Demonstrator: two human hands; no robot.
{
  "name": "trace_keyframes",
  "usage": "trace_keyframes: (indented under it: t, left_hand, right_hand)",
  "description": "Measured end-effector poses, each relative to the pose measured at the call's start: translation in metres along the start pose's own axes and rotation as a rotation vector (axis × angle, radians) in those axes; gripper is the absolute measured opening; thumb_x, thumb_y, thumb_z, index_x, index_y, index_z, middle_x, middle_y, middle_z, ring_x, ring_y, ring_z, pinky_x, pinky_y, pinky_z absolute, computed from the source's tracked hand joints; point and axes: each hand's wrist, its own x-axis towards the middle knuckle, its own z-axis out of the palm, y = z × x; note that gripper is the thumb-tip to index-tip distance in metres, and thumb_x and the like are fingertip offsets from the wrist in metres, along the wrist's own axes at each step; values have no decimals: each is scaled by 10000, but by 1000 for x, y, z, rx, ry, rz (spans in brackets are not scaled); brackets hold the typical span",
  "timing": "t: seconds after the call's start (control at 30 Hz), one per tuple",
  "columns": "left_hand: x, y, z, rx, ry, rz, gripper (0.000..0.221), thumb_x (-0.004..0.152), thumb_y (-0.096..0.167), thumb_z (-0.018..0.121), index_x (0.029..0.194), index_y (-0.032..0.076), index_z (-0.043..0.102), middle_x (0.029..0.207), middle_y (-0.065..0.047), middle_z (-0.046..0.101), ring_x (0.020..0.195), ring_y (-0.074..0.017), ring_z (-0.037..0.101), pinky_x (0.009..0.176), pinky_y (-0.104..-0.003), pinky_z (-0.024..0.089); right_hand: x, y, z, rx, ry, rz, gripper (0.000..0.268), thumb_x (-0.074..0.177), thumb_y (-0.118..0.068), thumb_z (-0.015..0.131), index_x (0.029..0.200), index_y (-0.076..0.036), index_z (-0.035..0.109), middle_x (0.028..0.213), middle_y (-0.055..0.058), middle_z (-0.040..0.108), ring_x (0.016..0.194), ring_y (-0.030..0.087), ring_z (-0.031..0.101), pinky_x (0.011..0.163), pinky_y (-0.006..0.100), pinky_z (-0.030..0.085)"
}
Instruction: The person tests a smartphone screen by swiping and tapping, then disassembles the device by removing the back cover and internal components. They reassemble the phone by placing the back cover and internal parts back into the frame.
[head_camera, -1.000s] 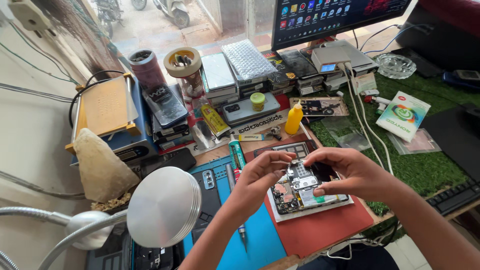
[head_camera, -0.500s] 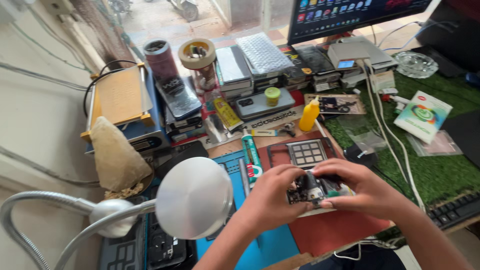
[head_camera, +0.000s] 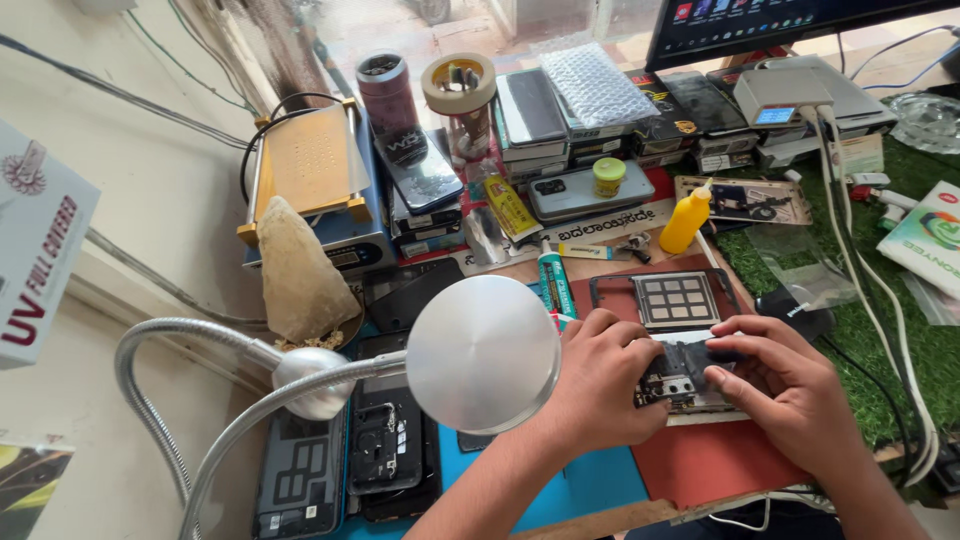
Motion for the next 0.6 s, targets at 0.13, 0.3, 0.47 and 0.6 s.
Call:
trace_keyframes:
  t: [0.13,0.3,0.47,0.6]
  left_hand:
    - [2,2,-13,15,-103,-17,521,611,338,796,1065,86,746,1143,-66,700,1191,-293,569,996,-453,446]
    - [5,4,-27,4,-159,0,569,617,338,812,1125,90,751,1207,-61,696,1237,-303,554,1076,-458,420]
    - [10,4,-34,14,-259,-49,599,597,325,816,1145,94,746,1211,-53,689,1236,-297,545,1062,-456,403]
    - [11,5,-36,16,-261,-56,605,589,304,805,1153,92,745,1212,-63,688,1236,-295,545,1060,-457,398]
  right_hand:
    - [-3,-6,1,-155,61,-114,253,787,-63,775,1036,-20,753,1164,54,705,977,150,691,806,298,549]
    - [-5,-16,3,-244,69,-214,267,754,-93,793,1012,-36,752,1130,71,712,1014,208,715,871,334,560]
    - [-7,-20,3,-226,25,-253,267,755,-103,804,1011,-42,753,1118,66,711,1002,203,720,853,332,571]
    - [-7,-19,2,-189,15,-214,263,749,-89,814,1001,-40,753,1111,57,718,956,182,729,803,317,598]
